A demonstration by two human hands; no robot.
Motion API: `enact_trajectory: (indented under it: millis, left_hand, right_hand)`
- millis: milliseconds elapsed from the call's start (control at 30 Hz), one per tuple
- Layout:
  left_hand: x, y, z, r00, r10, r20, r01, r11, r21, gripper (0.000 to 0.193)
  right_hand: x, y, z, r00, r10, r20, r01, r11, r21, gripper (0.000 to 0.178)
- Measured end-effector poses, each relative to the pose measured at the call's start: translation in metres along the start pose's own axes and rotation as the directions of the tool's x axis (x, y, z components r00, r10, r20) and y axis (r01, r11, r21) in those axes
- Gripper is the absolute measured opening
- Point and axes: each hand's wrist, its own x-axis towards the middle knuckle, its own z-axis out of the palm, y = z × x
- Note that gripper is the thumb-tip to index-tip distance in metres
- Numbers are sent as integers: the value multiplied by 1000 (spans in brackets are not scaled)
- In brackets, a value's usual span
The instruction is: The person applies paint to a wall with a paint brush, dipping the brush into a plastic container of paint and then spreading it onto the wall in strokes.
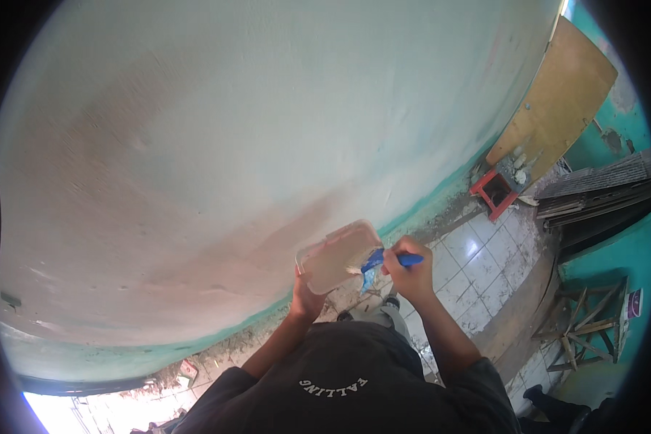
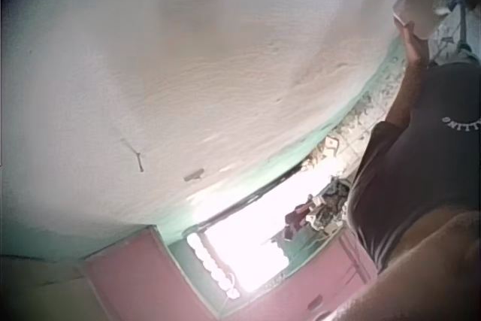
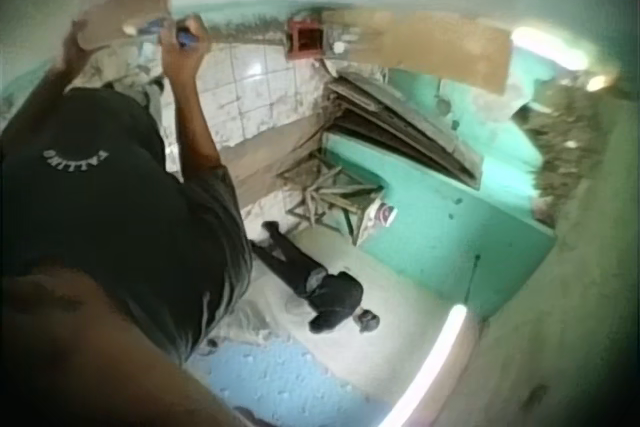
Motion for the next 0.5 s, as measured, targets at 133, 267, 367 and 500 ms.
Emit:
enact_trajectory:
  millis: [133, 267, 367, 500]
  left_hand:
    - [3, 8, 11, 999, -38, 7, 38, 999, -17, 67]
    - [5, -1, 12, 999, 12, 34, -12, 1000, -6, 67]
    - [12, -2, 23, 997, -61, -43, 60, 998, -5, 67]
    - [23, -13, 30, 1000, -14, -11, 14, 1000, -16, 67]
  right_hand:
    - [-6, 2, -5, 1000, -2, -11, 1, 996, -93, 16]
    - [-11, 2, -3, 983, -98, -156, 85, 993, -86, 20]
    - [1, 8, -9, 999, 46, 2, -46, 992, -119, 20]
    - [12, 4, -6, 991, -86, -106, 81, 995, -51, 22]
